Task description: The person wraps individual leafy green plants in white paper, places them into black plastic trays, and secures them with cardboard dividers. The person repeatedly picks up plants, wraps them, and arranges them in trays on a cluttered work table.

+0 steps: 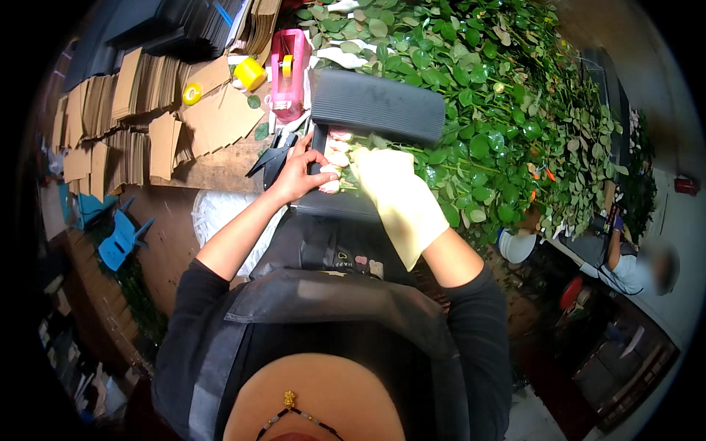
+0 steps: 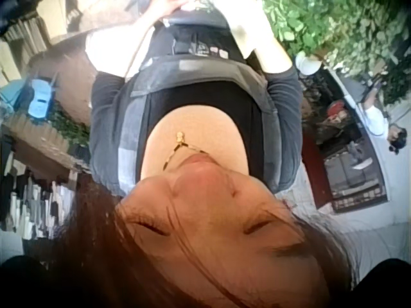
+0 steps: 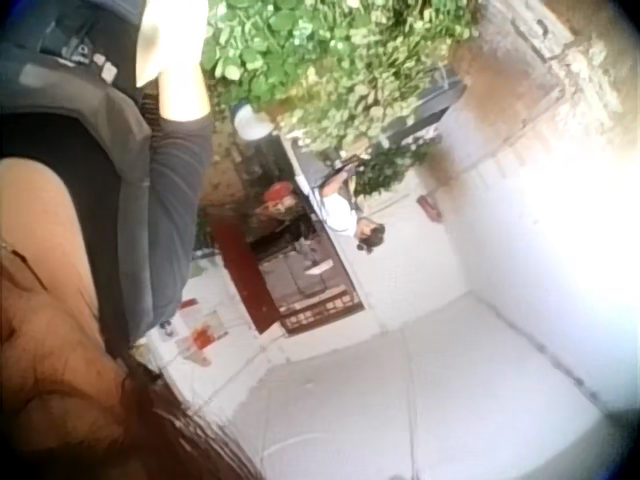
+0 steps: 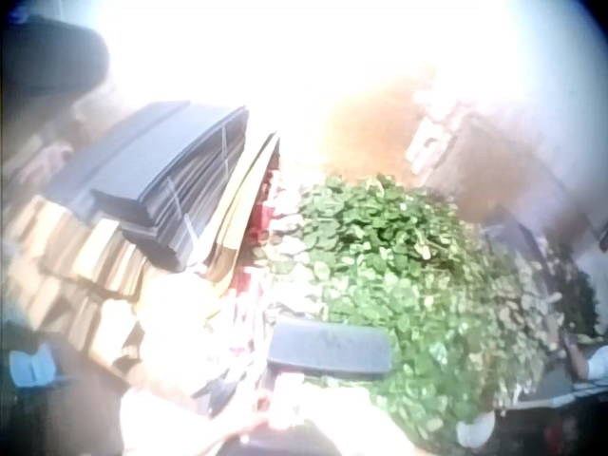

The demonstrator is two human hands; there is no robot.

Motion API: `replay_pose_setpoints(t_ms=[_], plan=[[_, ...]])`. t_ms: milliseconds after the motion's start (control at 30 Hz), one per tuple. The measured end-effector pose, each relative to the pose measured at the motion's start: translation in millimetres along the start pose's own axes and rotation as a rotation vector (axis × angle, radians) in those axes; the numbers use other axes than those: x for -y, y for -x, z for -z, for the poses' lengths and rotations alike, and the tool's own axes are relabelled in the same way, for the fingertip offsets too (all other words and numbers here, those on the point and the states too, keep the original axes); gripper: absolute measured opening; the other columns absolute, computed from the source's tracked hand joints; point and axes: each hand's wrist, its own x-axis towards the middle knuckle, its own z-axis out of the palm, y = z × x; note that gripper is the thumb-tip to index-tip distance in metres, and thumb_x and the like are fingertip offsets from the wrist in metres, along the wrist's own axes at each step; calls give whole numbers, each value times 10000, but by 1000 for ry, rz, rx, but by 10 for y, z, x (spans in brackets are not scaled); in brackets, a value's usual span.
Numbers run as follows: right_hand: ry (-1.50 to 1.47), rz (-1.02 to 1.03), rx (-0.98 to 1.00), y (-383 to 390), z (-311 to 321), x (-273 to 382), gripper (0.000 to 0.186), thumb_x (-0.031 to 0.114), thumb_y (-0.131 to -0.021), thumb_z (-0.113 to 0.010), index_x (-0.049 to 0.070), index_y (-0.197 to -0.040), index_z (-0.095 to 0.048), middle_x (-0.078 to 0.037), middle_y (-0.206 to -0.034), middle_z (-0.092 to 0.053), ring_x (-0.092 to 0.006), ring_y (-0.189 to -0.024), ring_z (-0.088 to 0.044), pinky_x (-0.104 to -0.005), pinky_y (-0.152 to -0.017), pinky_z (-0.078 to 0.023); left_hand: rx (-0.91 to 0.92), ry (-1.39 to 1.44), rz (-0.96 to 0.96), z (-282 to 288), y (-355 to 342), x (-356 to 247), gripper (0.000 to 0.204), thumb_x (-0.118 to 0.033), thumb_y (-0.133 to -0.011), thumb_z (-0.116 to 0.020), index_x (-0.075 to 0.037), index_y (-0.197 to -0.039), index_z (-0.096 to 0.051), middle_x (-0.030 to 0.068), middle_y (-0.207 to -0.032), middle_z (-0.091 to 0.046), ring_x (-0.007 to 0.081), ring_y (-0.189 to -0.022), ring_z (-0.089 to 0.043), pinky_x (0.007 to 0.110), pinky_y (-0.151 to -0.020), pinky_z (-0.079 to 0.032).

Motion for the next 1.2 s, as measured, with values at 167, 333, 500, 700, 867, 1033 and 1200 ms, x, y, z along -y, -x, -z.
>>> replay_pose_setpoints(t_ms=[167,333,500,700,867,1033,1200], plan=[[-61,83,-80,-233,-498,-174,214,270,-979,-584,93,-970,-704,-154,-872,-741,-344,-842,-725,-480,-749,-557,-47,52,-14,33,-5,-89,669,-369,-737,-895,-168,-1295,-587,320,-1571,-353,477,-1471,-314,490,-1204,-282],[-80,138,-88,-198,-431,-72,128,214,-913,-639,106,-859,-680,-160,-839,-717,-355,-816,-709,-489,-699,-549,-6,16,-33,43,-4,-48,729,-369,-732,-891,-174,-1355,-566,306,-1583,-320,482,-1455,-310,500,-1209,-266],[8,174,-68,-243,-440,-63,102,191,-843,-644,101,-853,-691,-148,-839,-725,-356,-790,-716,-495,-686,-556,21,-6,43,37,-60,-111,693,-396,-736,-889,-172,-1338,-628,330,-1589,-291,489,-1465,-291,516,-1203,-276],[-99,22,-101,-83,-263,-33,171,265,-914,-627,120,-923,-716,-140,-873,-736,-350,-827,-726,-493,-776,-562,-162,69,113,-130,-89,-145,482,-415,-741,-885,-151,-1130,-777,342,-1538,-375,458,-1454,-331,508,-1183,-311],[15,-38,-13,-305,-295,-174,216,307,-956,-581,136,-983,-709,-138,-887,-746,-344,-847,-740,-500,-759,-559,-203,61,80,-148,-101,-139,457,-348,-754,-895,-101,-1100,-727,302,-1488,-446,432,-1438,-369,482,-1161,-334],[-166,45,-179,-325,-444,-272,151,282,-922,-624,149,-923,-695,-111,-839,-727,-330,-790,-724,-460,-686,-544,-209,144,231,-96,-80,-294,666,-313,-767,-902,-60,-1242,-510,227,-1341,-523,381,-1309,-478,456,-1115,-371],[-771,139,-353,-354,-887,-433,89,215,-899,-636,139,-884,-677,-97,-792,-687,-319,-724,-684,-434,-660,-525,-188,43,84,-127,-137,-112,789,-360,-752,-908,-66,-1351,-487,220,-1366,-474,359,-1319,-439,449,-1124,-361]])
